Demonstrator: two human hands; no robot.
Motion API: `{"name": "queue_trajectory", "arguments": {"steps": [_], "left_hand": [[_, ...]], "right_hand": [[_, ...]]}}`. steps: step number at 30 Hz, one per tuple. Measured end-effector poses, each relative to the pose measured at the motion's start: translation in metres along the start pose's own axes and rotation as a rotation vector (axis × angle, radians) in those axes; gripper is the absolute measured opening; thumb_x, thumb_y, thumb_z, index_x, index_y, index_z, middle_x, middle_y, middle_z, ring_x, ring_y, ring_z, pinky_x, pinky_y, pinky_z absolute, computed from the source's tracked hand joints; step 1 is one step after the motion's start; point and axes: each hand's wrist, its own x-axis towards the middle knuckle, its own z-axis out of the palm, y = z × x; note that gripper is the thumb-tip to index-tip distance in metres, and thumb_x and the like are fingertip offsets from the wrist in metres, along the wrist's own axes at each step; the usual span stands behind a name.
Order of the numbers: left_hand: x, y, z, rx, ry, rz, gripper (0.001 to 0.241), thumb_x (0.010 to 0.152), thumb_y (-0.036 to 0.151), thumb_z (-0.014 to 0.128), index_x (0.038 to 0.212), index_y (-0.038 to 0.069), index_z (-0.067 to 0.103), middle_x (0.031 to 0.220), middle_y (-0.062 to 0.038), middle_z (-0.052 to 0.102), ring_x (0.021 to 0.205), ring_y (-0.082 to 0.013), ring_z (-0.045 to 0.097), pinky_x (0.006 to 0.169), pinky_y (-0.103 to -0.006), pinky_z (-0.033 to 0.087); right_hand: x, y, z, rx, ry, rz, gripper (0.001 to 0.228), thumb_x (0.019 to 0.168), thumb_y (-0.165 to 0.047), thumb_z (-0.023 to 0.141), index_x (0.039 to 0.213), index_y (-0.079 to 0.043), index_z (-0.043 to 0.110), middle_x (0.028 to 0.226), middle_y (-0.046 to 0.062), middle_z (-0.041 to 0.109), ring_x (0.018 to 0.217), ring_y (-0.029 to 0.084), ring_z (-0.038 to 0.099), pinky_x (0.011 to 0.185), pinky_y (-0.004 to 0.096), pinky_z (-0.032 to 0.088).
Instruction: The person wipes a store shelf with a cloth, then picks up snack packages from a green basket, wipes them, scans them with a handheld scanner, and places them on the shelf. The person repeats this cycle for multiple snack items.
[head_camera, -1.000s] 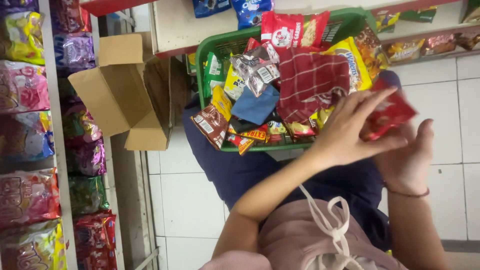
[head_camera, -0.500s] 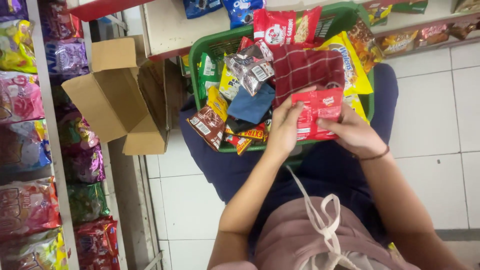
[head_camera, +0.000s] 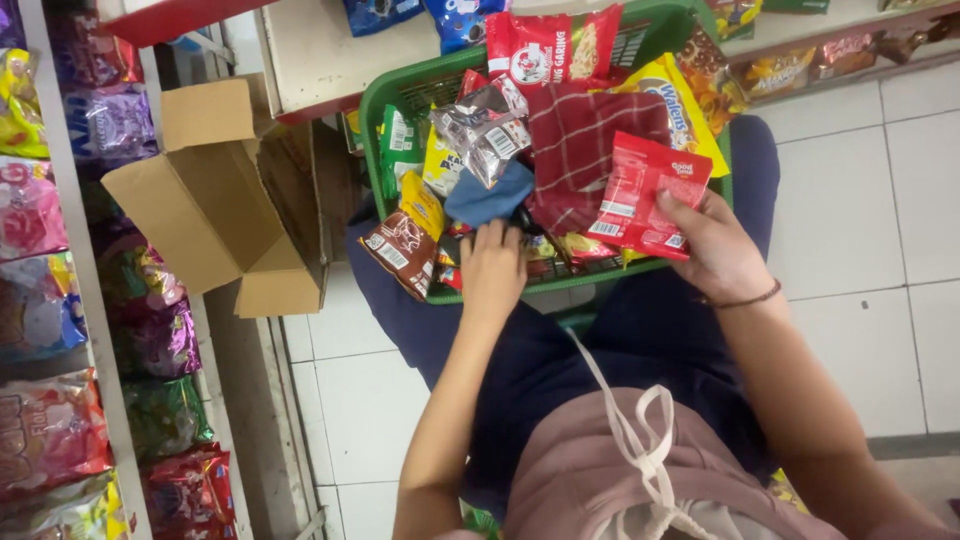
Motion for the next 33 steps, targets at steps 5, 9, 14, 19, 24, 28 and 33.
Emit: {"name": "queue_trajectory", "arguments": {"steps": [5, 9, 14, 19, 24, 28, 33], "left_hand": [[0.006, -0.004, 0.002, 0.298, 0.131, 0.122, 0.049, 0.077, 0.022, 0.076, 0.122, 0.006, 0.066, 0.125, -0.012, 0.058, 0.113, -0.0336, 0.059, 0.104, -0.0540, 0.042], [0.021, 0.004, 0.001, 0.377, 0.005, 0.018, 0.069, 0.068, 0.032, 0.082, 0.130, 0.008, 0.062, 0.126, -0.014, 0.056, 0.106, -0.0414, 0.060, 0.095, -0.0557, 0.044], [0.025, 0.009, 0.008, 0.420, -0.097, -0.026, 0.075, 0.066, 0.037, 0.085, 0.130, 0.005, 0.061, 0.121, -0.019, 0.058, 0.098, -0.0431, 0.065, 0.092, -0.0527, 0.046], [0.015, 0.033, -0.053, 0.123, -0.284, -0.208, 0.068, 0.082, 0.054, 0.075, 0.122, 0.000, 0.063, 0.096, -0.024, 0.073, 0.094, -0.0400, 0.072, 0.091, -0.0515, 0.052], [-0.033, 0.058, -0.101, -0.399, -0.235, -0.247, 0.057, 0.087, 0.048, 0.072, 0.118, 0.001, 0.066, 0.094, -0.023, 0.074, 0.090, -0.0401, 0.074, 0.079, -0.0473, 0.057], [-0.060, 0.084, -0.121, -0.809, -0.311, -0.259, 0.040, 0.088, 0.026, 0.072, 0.117, -0.001, 0.066, 0.087, -0.016, 0.078, 0.079, -0.0275, 0.079, 0.075, -0.0367, 0.058], [-0.066, 0.091, -0.115, -0.970, -0.322, -0.059, 0.043, 0.088, 0.018, 0.077, 0.122, -0.002, 0.060, 0.090, -0.014, 0.074, 0.081, -0.0188, 0.072, 0.076, -0.0325, 0.056]], "right_hand": [[0.001, -0.004, -0.006, 0.122, 0.020, 0.054, 0.033, 0.105, -0.015, 0.057, 0.136, -0.002, 0.055, 0.130, 0.010, 0.068, 0.118, 0.020, 0.068, 0.103, 0.038, 0.057], [-0.002, -0.005, -0.009, 0.161, 0.014, 0.119, 0.037, 0.106, -0.020, 0.058, 0.139, -0.004, 0.053, 0.130, 0.011, 0.067, 0.115, 0.021, 0.069, 0.098, 0.037, 0.058], [-0.007, -0.008, -0.014, 0.236, -0.059, 0.110, 0.041, 0.108, -0.021, 0.059, 0.144, -0.002, 0.050, 0.131, 0.012, 0.067, 0.114, 0.021, 0.070, 0.094, 0.035, 0.058], [-0.016, -0.020, -0.002, 0.124, 0.077, -0.026, 0.036, 0.107, -0.019, 0.057, 0.137, -0.001, 0.055, 0.129, 0.011, 0.068, 0.113, 0.020, 0.071, 0.096, 0.036, 0.061], [-0.008, -0.018, -0.011, 0.021, 0.184, -0.149, 0.030, 0.108, -0.013, 0.056, 0.136, -0.002, 0.056, 0.129, 0.010, 0.067, 0.115, 0.020, 0.069, 0.100, 0.038, 0.058], [-0.006, -0.018, -0.010, 0.047, 0.165, -0.168, 0.029, 0.108, -0.011, 0.055, 0.135, -0.001, 0.056, 0.129, 0.011, 0.068, 0.117, 0.021, 0.069, 0.103, 0.040, 0.058], [-0.009, -0.021, 0.001, 0.061, 0.147, -0.148, 0.028, 0.108, -0.010, 0.053, 0.135, -0.001, 0.056, 0.130, 0.010, 0.067, 0.117, 0.020, 0.069, 0.103, 0.039, 0.058]]}}
